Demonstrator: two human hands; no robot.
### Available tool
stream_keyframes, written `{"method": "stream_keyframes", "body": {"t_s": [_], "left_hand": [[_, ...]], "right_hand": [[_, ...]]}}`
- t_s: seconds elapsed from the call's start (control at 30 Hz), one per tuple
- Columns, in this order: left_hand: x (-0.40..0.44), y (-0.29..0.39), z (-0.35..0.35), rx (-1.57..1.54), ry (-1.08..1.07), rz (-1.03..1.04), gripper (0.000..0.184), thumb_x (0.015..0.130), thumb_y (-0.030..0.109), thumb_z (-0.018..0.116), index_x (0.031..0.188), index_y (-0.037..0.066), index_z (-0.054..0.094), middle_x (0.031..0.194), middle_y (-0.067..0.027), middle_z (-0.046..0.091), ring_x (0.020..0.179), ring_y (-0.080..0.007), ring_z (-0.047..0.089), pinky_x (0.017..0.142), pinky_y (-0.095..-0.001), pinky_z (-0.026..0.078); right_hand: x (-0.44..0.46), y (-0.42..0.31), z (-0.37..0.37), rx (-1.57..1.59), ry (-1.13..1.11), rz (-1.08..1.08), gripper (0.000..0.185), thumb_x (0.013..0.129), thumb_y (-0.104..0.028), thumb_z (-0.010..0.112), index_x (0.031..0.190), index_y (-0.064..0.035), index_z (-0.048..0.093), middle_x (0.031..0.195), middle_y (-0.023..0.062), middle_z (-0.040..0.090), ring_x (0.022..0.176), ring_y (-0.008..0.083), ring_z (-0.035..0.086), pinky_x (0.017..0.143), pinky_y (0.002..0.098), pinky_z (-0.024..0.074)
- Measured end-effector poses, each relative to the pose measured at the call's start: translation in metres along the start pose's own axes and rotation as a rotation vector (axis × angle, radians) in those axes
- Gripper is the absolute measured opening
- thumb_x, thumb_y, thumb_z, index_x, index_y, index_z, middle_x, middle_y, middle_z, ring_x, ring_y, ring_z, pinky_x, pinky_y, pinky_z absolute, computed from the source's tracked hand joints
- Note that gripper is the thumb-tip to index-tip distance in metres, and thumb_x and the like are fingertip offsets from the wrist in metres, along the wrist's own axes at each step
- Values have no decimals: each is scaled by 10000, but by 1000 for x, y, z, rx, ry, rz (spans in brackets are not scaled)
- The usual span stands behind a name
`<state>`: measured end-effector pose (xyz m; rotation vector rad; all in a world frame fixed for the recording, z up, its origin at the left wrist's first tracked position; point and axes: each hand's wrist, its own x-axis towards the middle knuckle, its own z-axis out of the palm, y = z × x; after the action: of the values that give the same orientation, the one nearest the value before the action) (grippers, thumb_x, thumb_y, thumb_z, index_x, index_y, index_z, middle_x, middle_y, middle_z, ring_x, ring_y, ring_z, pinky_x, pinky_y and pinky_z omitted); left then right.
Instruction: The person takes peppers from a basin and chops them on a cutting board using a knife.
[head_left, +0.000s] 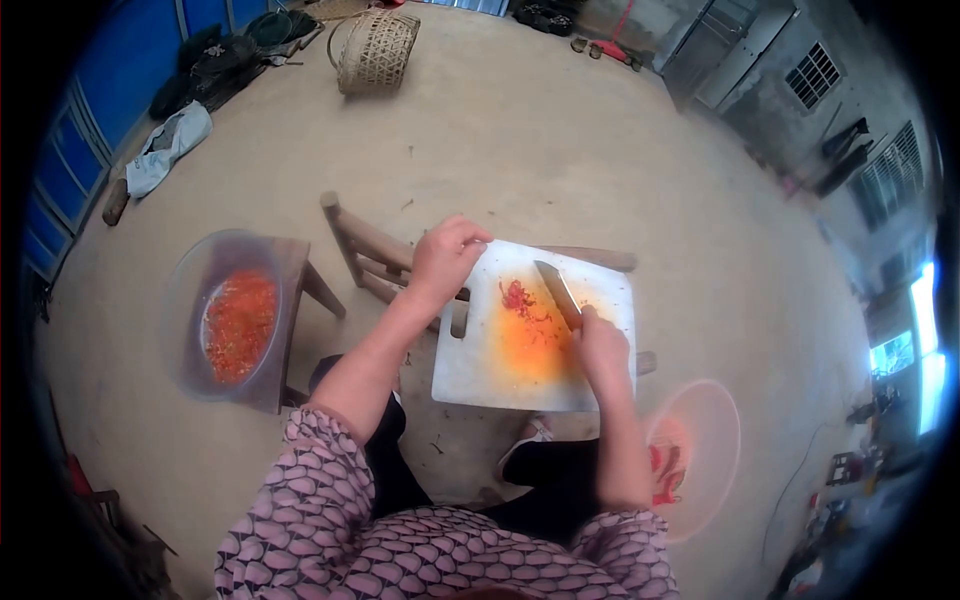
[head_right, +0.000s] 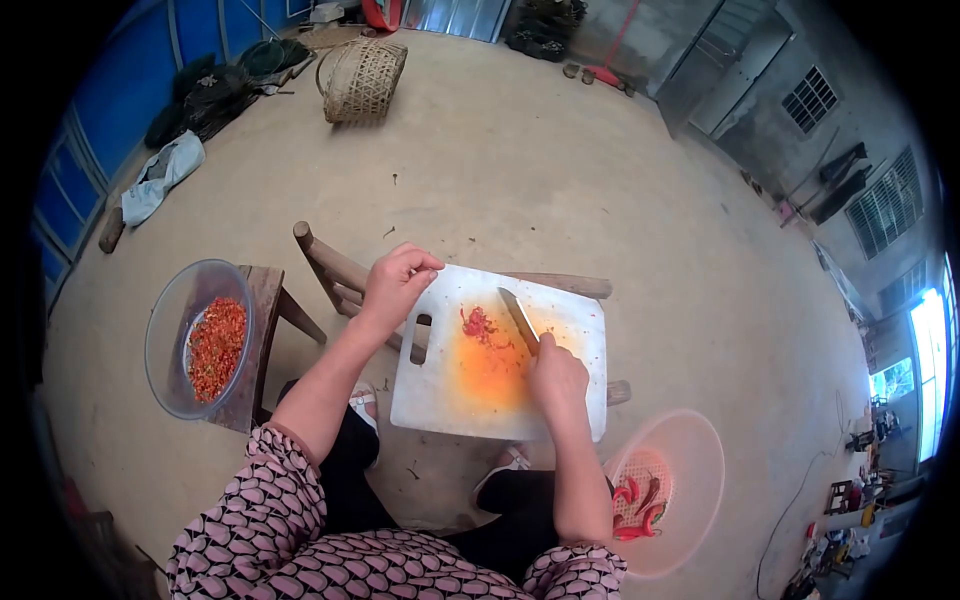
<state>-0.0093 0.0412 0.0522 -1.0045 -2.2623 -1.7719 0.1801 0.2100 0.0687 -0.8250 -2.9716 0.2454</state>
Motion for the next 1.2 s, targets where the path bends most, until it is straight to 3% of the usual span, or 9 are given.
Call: {"method": "stream_keyframes", "body": {"t_s": [0.17,0.33,0.43,0.5,0.73,0.93,1.2], "left_hand": [[2,4,2,-12,-9,-10,105,755,-10,632,847,13,675,820,-56,608,701,-151,582,622,-264,459],[2,4,7,-6,-28,-6,100,759,1,634,848,14,676,819,-59,607,701,-157,582,630,-269,465],[2,4,5,-1,-23,5,97,761,0,633,847,17,677,819,-57,609,705,-153,584,630,-270,465],[2,3,4,8,-21,0,98,762,-2,631,847,17,676,820,-57,611,705,-151,585,630,-268,465],[2,3,-1,-8,8,11,105,764,-19,623,851,12,673,821,-53,619,699,-142,588,628,-260,464],[2,0,-9,-38,24,5,101,761,-32,616,843,-2,666,819,-58,616,698,-142,589,624,-257,465],[3,5,5,-36,-7,32,104,755,-31,616,842,-3,666,818,-56,615,704,-143,590,623,-256,464]], "right_hand": [[-6,-20,16,70,-116,65,204,859,-158,453,968,11,488,774,260,637,743,419,633,687,521,485],[-3,-38,8,245,-80,-44,225,864,-183,480,959,21,482,739,257,625,717,421,622,674,521,482],[8,-40,2,245,-3,-21,189,862,-162,494,967,-5,492,784,234,627,731,409,620,671,512,482],[16,-36,5,175,148,-156,132,852,-114,492,960,-43,515,820,194,616,750,386,619,663,499,480],[36,-25,24,9,183,-298,115,812,-74,506,914,-91,559,789,142,592,731,344,612,627,453,473],[-1,-15,-9,-4,79,-223,101,812,-107,516,899,-110,568,759,118,595,721,328,613,630,445,473],[-4,-26,1,80,-105,-157,141,827,-173,510,913,-77,569,761,169,646,740,357,634,670,474,490]]}}
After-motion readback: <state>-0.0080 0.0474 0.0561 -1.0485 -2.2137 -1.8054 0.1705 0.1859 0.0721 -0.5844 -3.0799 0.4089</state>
